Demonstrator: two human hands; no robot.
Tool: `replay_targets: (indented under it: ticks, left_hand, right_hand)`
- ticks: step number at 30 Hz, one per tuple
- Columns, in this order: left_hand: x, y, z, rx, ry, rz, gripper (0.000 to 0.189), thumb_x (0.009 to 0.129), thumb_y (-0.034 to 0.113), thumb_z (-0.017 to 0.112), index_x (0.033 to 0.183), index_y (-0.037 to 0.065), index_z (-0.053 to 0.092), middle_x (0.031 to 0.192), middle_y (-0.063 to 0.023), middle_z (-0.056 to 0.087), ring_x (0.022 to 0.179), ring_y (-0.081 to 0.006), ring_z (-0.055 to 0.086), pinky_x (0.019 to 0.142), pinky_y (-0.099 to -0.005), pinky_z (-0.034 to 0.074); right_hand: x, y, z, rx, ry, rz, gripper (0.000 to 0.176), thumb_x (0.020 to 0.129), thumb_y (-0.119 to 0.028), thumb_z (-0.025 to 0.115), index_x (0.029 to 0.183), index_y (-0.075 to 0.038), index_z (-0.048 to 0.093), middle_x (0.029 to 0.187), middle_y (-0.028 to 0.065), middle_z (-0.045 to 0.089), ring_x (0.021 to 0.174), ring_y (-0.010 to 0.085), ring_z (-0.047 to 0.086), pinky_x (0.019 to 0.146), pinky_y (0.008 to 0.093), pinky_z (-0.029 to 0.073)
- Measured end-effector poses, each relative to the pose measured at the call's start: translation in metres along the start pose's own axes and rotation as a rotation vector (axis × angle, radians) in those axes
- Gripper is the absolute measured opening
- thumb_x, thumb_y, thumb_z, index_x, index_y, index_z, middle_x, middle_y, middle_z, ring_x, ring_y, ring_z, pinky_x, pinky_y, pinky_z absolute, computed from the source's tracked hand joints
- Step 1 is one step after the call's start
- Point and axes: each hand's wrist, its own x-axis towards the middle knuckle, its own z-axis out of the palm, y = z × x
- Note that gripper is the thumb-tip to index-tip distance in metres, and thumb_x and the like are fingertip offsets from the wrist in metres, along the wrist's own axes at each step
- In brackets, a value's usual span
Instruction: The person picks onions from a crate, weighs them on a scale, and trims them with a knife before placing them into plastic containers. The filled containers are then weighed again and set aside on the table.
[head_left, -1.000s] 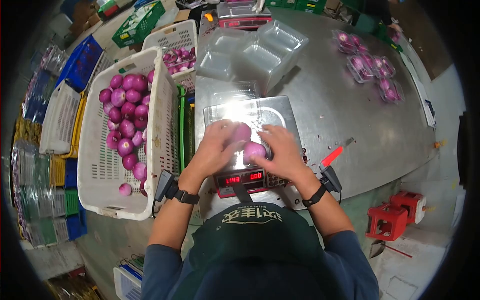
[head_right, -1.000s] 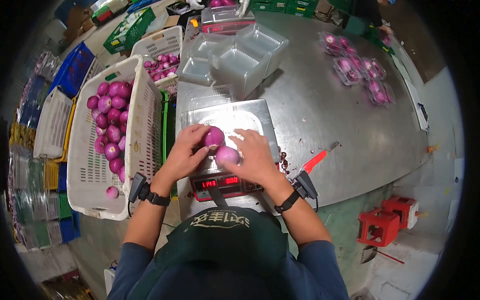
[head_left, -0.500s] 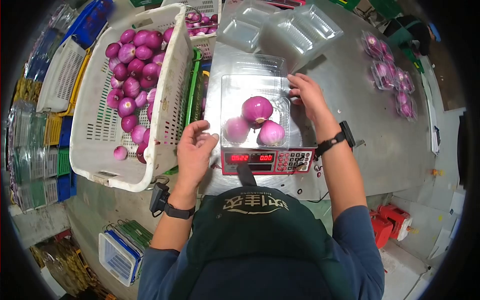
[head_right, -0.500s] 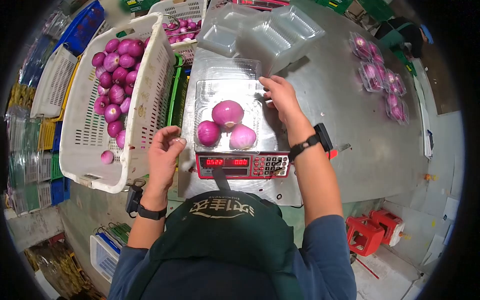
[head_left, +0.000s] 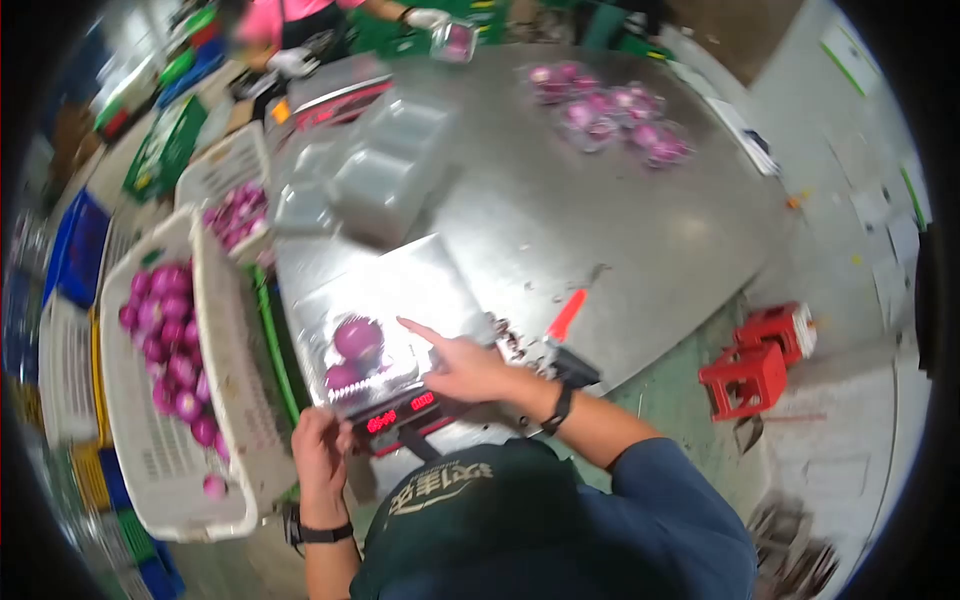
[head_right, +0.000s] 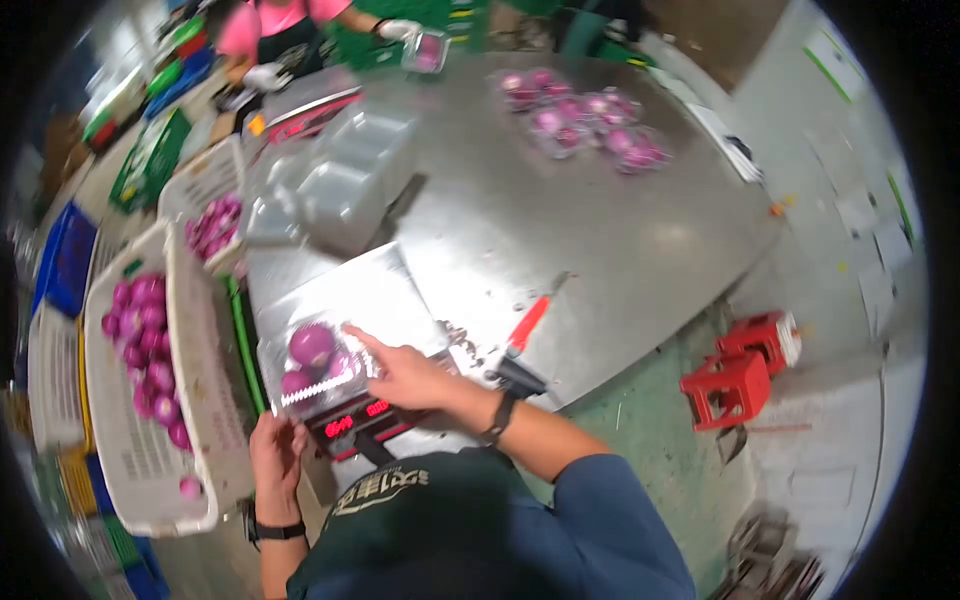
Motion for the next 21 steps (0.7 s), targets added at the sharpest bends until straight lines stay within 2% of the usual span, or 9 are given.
replay_targets:
  ticks: [3,6,11,12,13,15,16,19,21]
  left_hand:
    - [0.009,-0.007,0.015,0.129,-0.013,0.045,0.009,0.092,0.002,0.06,0.091,0.007,0.052,0.081,-0.0089,0.061,0.066,-0.0188,0.061,0.051,-0.0286,0.046]
    - [0.015,-0.01,0.027,0.192,-0.004,0.054,0.011,0.09,-0.002,0.058,0.09,0.007,0.051,0.079,-0.0085,0.06,0.063,-0.0179,0.059,0.049,-0.0275,0.045]
    - [0.027,-0.03,0.064,0.236,-0.063,0.027,0.017,0.084,-0.008,0.061,0.092,0.006,0.054,0.077,-0.0067,0.059,0.058,-0.0168,0.059,0.046,-0.0259,0.046]
    - [0.029,-0.035,0.072,0.243,-0.078,0.024,0.018,0.082,-0.008,0.062,0.093,0.005,0.056,0.076,-0.0059,0.059,0.058,-0.0164,0.06,0.046,-0.026,0.046]
    - [0.031,-0.039,0.08,0.241,-0.083,0.031,0.018,0.082,-0.008,0.062,0.093,0.005,0.056,0.076,-0.0059,0.059,0.058,-0.0164,0.06,0.046,-0.026,0.046]
    - [0.03,-0.044,0.105,0.328,-0.078,-0.019,0.018,0.082,-0.006,0.063,0.093,0.005,0.056,0.075,-0.0055,0.059,0.057,-0.0166,0.06,0.046,-0.0261,0.047]
    - [0.036,-0.051,0.113,0.332,-0.108,-0.018,0.018,0.082,-0.006,0.064,0.093,0.005,0.055,0.075,-0.0052,0.059,0.057,-0.0163,0.06,0.047,-0.0267,0.048]
    - [0.051,-0.07,0.141,0.402,-0.156,-0.016,0.018,0.085,-0.003,0.067,0.096,0.007,0.057,0.073,-0.0045,0.06,0.058,-0.017,0.06,0.048,-0.0284,0.047]
    - [0.048,-0.073,0.165,0.489,-0.131,0.013,0.018,0.088,0.003,0.072,0.101,0.005,0.059,0.073,-0.0029,0.059,0.059,-0.0153,0.06,0.049,-0.0285,0.048]
  right_hand:
    - [0.004,0.025,0.023,0.418,0.218,0.131,0.055,0.093,-0.002,0.057,0.145,0.007,0.041,0.074,0.0071,0.067,0.06,0.0132,0.063,0.058,0.0292,0.052]
    - [-0.012,0.029,0.009,0.506,0.214,0.218,0.05,0.093,-0.002,0.06,0.139,0.007,0.045,0.074,0.0077,0.067,0.059,0.0139,0.063,0.056,0.0289,0.05]
    - [-0.036,0.066,-0.024,0.482,0.175,0.193,0.063,0.089,-0.013,0.075,0.14,0.007,0.044,0.078,0.0047,0.066,0.069,0.0119,0.063,0.058,0.0281,0.049]
    - [-0.038,0.078,-0.033,0.379,0.156,0.2,0.085,0.086,-0.029,0.083,0.15,0.005,0.037,0.102,0.0133,0.069,0.083,0.0138,0.064,0.062,0.0305,0.051]
    - [-0.04,0.087,-0.036,0.375,0.159,0.193,0.085,0.086,-0.029,0.083,0.15,0.005,0.037,0.102,0.0133,0.069,0.083,0.0138,0.064,0.062,0.0305,0.051]
    - [-0.046,0.085,-0.052,0.47,0.298,0.244,0.108,0.079,-0.05,0.084,0.157,0.002,0.031,0.114,0.0212,0.069,0.11,0.028,0.067,0.099,0.0371,0.051]
    - [-0.049,0.084,-0.063,0.495,0.253,0.306,0.116,0.08,-0.052,0.084,0.162,0.001,0.02,0.129,0.0276,0.063,0.12,0.0334,0.064,0.107,0.0379,0.047]
    - [-0.039,0.109,-0.07,0.698,0.352,0.283,0.115,0.082,-0.047,0.084,0.162,0.001,0.016,0.129,0.0255,0.064,0.115,0.0306,0.066,0.103,0.0363,0.049]
    - [-0.04,0.12,-0.087,0.882,0.438,0.299,0.101,0.09,-0.026,0.077,0.159,0.006,0.009,0.118,0.0196,0.07,0.101,0.0238,0.071,0.086,0.0329,0.057]
